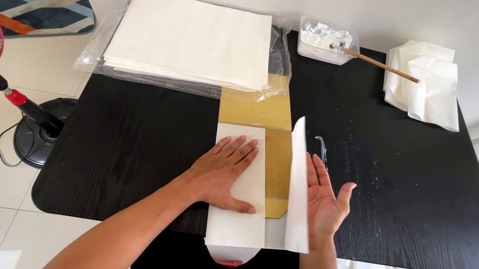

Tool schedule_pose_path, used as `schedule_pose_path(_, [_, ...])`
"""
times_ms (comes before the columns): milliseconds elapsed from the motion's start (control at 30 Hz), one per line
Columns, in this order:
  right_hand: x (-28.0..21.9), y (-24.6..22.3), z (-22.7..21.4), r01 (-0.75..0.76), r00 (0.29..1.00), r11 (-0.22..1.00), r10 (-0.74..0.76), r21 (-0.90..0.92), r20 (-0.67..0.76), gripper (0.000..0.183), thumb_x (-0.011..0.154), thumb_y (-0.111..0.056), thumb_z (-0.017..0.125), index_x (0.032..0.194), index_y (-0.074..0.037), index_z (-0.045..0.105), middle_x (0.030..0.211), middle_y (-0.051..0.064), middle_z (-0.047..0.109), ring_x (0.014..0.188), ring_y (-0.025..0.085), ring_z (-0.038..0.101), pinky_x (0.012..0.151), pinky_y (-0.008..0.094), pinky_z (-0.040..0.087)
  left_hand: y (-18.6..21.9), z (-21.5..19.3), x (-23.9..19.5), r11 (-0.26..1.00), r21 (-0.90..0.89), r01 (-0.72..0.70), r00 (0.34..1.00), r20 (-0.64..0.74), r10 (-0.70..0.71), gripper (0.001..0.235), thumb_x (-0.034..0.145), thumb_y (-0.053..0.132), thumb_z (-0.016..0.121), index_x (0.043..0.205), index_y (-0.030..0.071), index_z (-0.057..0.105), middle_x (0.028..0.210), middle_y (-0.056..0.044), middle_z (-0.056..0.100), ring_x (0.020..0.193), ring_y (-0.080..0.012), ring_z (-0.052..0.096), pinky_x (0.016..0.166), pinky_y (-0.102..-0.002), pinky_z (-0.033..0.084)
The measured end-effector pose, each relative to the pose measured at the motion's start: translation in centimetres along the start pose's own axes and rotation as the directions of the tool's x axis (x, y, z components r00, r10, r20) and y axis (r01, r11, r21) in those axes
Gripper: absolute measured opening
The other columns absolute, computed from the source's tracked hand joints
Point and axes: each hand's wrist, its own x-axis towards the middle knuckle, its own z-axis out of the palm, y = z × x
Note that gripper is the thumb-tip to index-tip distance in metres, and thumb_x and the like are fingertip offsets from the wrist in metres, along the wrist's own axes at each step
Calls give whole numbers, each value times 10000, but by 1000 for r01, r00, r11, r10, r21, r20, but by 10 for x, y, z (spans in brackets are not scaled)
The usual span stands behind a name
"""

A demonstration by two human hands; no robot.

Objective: Applying glue to a paper sheet and folding it around a template to create a paper bag.

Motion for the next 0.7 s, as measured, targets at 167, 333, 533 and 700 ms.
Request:
schedule_pose_path(167, [-5, 4, 18, 54, 998, 977, -56, -207, -1, 990, 916, -716, 31, 1570, -44, 350, 1649, 168, 386, 1559, 304, 318, 1273, 404, 248, -5, 7, 3, 1000, 4, -14, 999, -32, 14, 1321, 689, 947, 449, 1630, 63, 167, 1722, -111, 146, 1591, -295, 81, 1289, -483, -20])
schedule_pose_path(333, [2, 3, 26, -40, 995, 912, 72, -409, 64, 935, 985, -657, 33, 1579, 6, 321, 1660, 238, 329, 1556, 382, 282, 1244, 484, 269, -5, 9, 4, 1000, 7, 7, 999, -43, -6, 1361, 679, 953, 469, 1627, 32, 145, 1725, -130, 123, 1594, -281, 74, 1292, -457, -22])
schedule_pose_path(533, [31, -9, 24, -128, 975, 779, 211, -613, 64, 652, 1084, -515, 301, 1441, -7, 499, 1416, 229, 624, 1173, 316, 643, 919, 432, 566, -7, 10, 4, 1000, -8, -5, 999, -37, 5, 1369, 675, 959, 478, 1619, 20, 158, 1718, -150, 126, 1593, -288, 75, 1294, -458, -12])
schedule_pose_path(700, [67, -29, 33, 408, 910, -14, -77, -913, 408, 477, 948, -229, 689, 1402, -112, 600, 1368, 139, 624, 1214, 317, 621, 882, 335, 612, -6, 7, 2, 1000, -15, -8, 999, -47, 7, 1371, 661, 961, 486, 1611, 22, 177, 1713, -158, 133, 1592, -292, 86, 1296, -460, -2])
